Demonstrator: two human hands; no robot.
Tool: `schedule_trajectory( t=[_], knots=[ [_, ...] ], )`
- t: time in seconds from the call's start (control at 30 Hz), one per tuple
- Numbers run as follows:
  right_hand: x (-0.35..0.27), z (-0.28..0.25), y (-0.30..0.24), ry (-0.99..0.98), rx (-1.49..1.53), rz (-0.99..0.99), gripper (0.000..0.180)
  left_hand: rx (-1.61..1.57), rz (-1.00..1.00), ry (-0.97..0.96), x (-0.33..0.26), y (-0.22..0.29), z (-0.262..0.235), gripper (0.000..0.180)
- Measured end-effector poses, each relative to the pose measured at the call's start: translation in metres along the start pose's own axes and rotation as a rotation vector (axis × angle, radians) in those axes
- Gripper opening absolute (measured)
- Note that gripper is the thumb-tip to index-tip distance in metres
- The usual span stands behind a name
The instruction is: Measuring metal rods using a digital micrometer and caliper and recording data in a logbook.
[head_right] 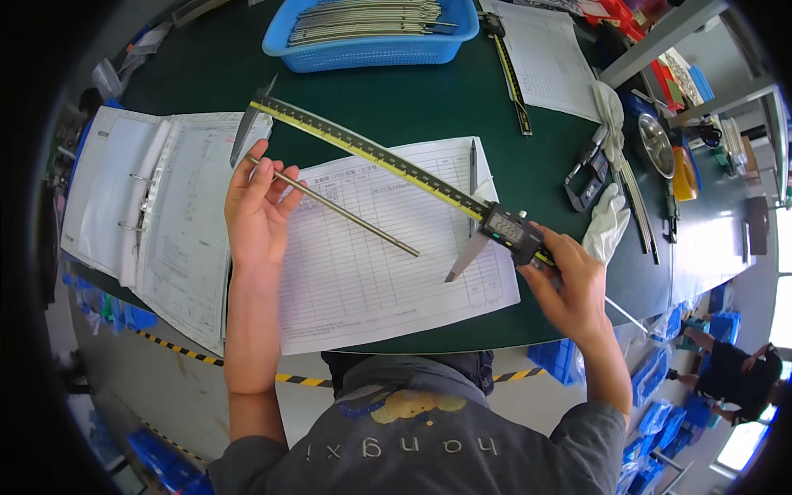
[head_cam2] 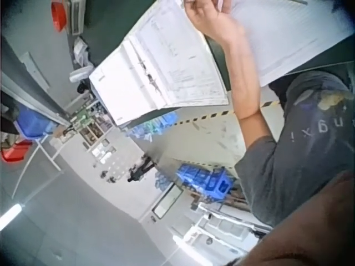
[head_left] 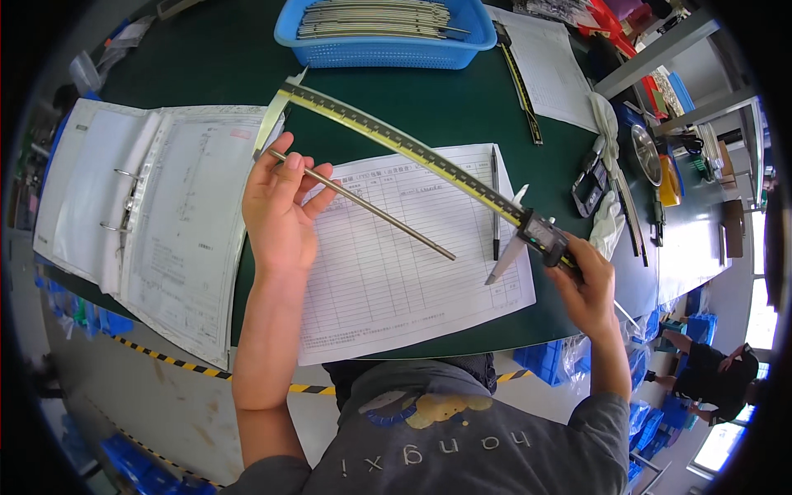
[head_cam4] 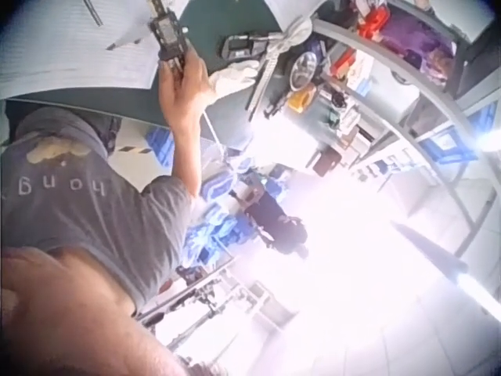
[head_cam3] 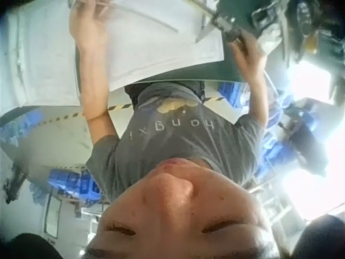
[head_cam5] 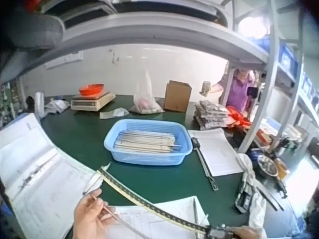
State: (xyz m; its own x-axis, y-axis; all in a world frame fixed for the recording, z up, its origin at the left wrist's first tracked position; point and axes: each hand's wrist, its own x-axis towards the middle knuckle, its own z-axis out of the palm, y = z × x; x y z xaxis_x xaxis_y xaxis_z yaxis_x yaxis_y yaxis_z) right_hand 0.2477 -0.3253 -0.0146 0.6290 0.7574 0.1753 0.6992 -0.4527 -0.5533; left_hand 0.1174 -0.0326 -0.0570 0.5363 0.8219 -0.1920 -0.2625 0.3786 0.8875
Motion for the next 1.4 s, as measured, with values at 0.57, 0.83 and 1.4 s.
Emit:
schedule_trajectory(
  t=[0.57,0.83,1.4],
  knots=[
    [-0.003,0.021,0.006,0.064,-0.013,-0.001,0.026,-0.125,0.04,-0.007,-0.007,0.005,-0.002,0.032],
    [0.0,0.026,0.003,0.202,-0.11,0.037,0.024,-0.174,0.001,-0.001,-0.007,0.004,-0.002,0.031],
    [0.014,0.036,0.004,0.406,-0.27,-0.035,0.036,-0.177,0.074,-0.082,0.001,0.004,-0.016,0.031]
  ],
)
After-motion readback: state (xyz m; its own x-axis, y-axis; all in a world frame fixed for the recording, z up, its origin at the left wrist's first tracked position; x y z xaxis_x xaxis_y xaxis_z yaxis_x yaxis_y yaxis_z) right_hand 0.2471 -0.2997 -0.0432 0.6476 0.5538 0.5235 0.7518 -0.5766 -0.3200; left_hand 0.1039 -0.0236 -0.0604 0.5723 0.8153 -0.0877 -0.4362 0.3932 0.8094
